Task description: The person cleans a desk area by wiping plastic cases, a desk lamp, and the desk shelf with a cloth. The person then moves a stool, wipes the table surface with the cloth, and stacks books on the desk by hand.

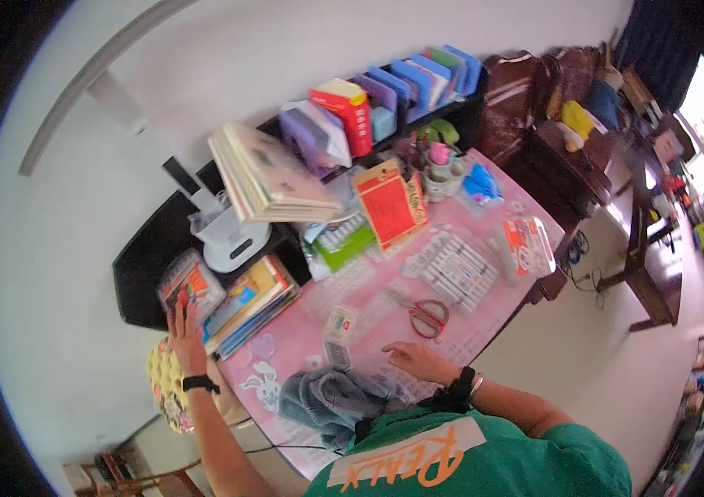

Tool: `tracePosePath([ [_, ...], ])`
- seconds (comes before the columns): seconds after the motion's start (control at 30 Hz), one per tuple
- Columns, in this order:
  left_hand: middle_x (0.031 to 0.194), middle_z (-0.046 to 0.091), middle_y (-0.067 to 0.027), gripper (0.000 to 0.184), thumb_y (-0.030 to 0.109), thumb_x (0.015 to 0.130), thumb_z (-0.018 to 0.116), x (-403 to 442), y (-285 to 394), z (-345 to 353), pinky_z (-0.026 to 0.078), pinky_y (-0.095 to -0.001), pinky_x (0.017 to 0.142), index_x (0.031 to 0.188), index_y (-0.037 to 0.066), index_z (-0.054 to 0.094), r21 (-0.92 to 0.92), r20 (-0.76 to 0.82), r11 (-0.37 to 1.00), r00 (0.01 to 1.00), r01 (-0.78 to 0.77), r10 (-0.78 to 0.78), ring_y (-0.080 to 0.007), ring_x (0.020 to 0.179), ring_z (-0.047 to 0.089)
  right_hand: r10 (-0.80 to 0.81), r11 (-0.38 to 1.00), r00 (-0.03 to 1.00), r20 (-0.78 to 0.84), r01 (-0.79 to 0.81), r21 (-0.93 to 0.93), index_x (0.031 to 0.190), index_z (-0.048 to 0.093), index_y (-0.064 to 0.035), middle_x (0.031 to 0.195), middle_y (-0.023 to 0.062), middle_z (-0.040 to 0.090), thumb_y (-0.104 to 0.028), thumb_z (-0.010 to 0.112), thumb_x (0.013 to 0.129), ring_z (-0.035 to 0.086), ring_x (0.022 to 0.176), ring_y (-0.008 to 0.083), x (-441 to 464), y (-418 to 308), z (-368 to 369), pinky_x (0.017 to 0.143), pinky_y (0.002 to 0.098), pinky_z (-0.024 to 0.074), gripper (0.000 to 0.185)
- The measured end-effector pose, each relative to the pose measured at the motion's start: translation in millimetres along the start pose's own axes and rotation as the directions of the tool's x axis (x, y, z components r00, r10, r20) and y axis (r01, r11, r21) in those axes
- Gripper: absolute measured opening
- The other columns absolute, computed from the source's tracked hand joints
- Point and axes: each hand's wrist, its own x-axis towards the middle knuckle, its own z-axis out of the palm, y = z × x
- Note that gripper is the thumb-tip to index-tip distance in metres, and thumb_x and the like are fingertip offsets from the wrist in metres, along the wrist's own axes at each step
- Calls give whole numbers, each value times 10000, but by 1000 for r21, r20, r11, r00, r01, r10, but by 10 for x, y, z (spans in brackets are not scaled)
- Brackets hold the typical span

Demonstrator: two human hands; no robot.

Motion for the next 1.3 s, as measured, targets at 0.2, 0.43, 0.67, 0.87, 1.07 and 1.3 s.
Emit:
tracePosePath([
  [0.2,1453,321,-38,702,5,731,614,-7,-8,-96,295,-422,1084,1367,195,384,-51,101,997,994,56,-50,-340,1318,297,205,858,904,-375,19,514,1091,572,-13,759,49,590,-113,482,915,569,649,134,-5,316,-175,553,280,465,222],
  [0.43,1461,311,-37,724,101,752,654,-58,-83,-119,302,-447,1051,1394,231,346,188,119,981,990,54,-77,-298,1329,297,506,862,332,-796,-171,477,1268,416,-94,811,40,525,-140,496,905,546,680,132,-100,1308,-709,593,298,486,374],
  [0.67,1390,387,-108,637,141,817,610,-100,411,-358,309,-499,1001,1396,187,349,246,-67,931,963,268,-260,-292,1313,328,681,613,401,-613,147,776,1312,348,-74,828,48,541,-196,521,889,579,704,193,-32,1453,-1067,646,370,509,473],
  [0.87,1300,459,-165,511,42,799,567,-124,1163,-361,320,-476,1005,1299,86,467,-79,-98,990,988,115,-123,-346,1222,414,692,504,498,-523,186,843,1185,441,19,713,50,535,-167,536,874,519,515,147,-34,1218,-1287,404,308,416,375],
  [1.07,1165,541,-155,436,18,770,579,-124,1968,-313,408,-432,918,1202,63,546,-377,55,926,998,17,4,-331,1080,504,708,563,480,-518,59,825,1090,500,-53,673,13,478,-234,542,877,455,477,125,10,1215,-1376,399,296,408,283],
  [1.3,1045,579,-126,416,13,770,583,-121,2528,-224,429,-402,867,1181,76,574,-586,197,810,966,-21,168,-303,961,544,456,881,344,-821,-45,471,1189,485,-76,932,103,502,-213,611,840,537,757,233,92,1684,-1221,591,387,480,395],
])
